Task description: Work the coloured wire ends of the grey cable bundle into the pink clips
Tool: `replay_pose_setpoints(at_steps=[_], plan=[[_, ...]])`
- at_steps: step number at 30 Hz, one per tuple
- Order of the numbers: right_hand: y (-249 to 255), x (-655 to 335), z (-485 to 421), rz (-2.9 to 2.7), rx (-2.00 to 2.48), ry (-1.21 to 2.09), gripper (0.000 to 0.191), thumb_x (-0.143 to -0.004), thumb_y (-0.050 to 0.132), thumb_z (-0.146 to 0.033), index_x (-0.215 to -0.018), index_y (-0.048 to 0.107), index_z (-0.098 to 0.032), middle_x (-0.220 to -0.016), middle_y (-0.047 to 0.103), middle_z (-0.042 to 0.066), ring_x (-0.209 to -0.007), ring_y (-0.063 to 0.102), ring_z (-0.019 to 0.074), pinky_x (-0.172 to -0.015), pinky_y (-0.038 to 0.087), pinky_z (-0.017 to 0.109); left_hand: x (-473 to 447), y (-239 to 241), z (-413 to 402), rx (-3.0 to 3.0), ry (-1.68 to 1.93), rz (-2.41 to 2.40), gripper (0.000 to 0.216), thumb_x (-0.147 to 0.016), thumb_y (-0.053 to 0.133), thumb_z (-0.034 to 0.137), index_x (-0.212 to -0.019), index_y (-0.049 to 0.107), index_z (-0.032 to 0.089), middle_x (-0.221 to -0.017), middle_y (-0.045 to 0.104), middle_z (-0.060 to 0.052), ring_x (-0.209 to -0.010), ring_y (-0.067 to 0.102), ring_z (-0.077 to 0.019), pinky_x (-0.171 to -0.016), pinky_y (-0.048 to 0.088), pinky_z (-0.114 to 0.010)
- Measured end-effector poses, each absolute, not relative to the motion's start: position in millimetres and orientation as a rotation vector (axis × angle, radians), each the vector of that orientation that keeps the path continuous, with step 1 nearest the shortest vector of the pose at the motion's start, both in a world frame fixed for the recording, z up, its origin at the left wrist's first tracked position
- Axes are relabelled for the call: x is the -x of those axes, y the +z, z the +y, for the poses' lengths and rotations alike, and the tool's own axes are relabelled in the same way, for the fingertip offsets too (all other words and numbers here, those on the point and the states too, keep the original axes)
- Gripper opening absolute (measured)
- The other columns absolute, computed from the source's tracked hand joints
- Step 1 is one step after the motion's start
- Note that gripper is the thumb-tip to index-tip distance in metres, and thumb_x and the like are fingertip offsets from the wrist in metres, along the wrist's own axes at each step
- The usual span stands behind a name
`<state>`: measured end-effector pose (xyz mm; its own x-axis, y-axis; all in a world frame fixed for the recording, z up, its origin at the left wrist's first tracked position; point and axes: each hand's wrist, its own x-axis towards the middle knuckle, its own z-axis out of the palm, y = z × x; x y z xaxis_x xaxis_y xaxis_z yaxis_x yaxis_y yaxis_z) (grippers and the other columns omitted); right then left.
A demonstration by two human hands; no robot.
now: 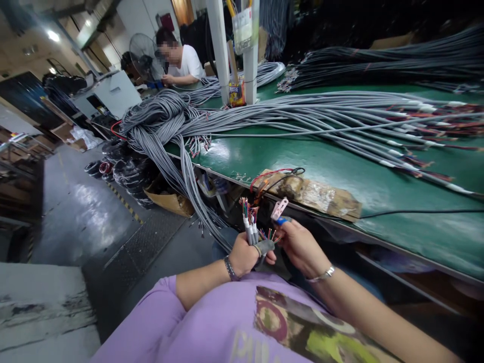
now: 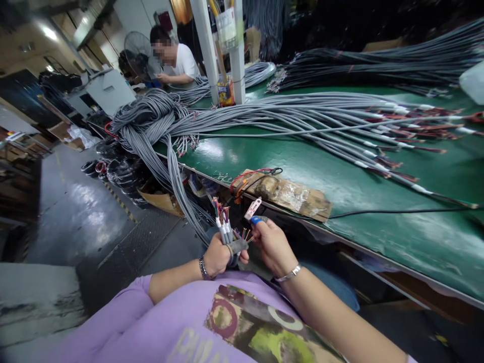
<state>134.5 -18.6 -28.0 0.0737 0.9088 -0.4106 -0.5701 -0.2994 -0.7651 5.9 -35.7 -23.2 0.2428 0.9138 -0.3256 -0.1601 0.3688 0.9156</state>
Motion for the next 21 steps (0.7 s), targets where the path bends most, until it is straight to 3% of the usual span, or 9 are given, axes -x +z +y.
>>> replay_pose_setpoints(at_steps=[3, 6, 11, 21], plan=[[-31.3, -144.6, -20.9, -0.445, 1.063, 1.695, 0.029, -0.067, 0.077, -0.041, -0.070, 0.061, -0.017, -0.062, 0.059, -0.001, -0.050, 0.052, 0.0082, -0.048, 0.047, 0.022, -6.1, -23.1, -34.5, -0.837, 0.960, 1.051, 0.047, -0.057, 0.080, 0.052, -0.057, 0.060, 0.010, -0.048, 0.060, -0.006, -0.040, 0.054, -0.0125, -0.046, 0.048, -0.027], [-30.5, -146.5, -29.4, -0.646, 0.910, 1.896, 0.037, -0.074, 0.070, -0.053, -0.073, 0.061, -0.017, -0.060, 0.059, 0.001, -0.053, 0.056, 0.0139, -0.054, 0.049, 0.030, -7.3, -21.5, -32.9, -0.787, 0.985, 1.023, 0.047, -0.054, 0.081, 0.052, -0.059, 0.061, 0.009, -0.051, 0.061, -0.006, -0.040, 0.054, -0.0124, -0.047, 0.049, -0.028], [-22.3, -141.6, -33.0, -0.895, 0.903, 1.831, 0.026, -0.078, 0.071, -0.042, -0.080, 0.059, -0.018, -0.051, 0.058, -0.001, -0.048, 0.055, 0.0141, -0.053, 0.043, 0.029, -7.2, -22.4, -33.7, -0.830, 0.958, 1.021, 0.046, -0.058, 0.080, 0.051, -0.059, 0.063, 0.009, -0.049, 0.060, -0.006, -0.041, 0.055, -0.0135, -0.048, 0.050, -0.029], [-21.0, -136.4, -32.9, -0.896, 0.996, 1.691, 0.032, -0.075, 0.071, -0.046, -0.070, 0.053, -0.020, -0.047, 0.057, -0.002, -0.044, 0.050, 0.0124, -0.050, 0.035, 0.027, -8.4, -21.2, -33.8, -0.835, 0.999, 1.066, 0.047, -0.058, 0.078, 0.054, -0.055, 0.060, 0.011, -0.049, 0.060, -0.006, -0.042, 0.056, -0.0140, -0.050, 0.051, -0.029]])
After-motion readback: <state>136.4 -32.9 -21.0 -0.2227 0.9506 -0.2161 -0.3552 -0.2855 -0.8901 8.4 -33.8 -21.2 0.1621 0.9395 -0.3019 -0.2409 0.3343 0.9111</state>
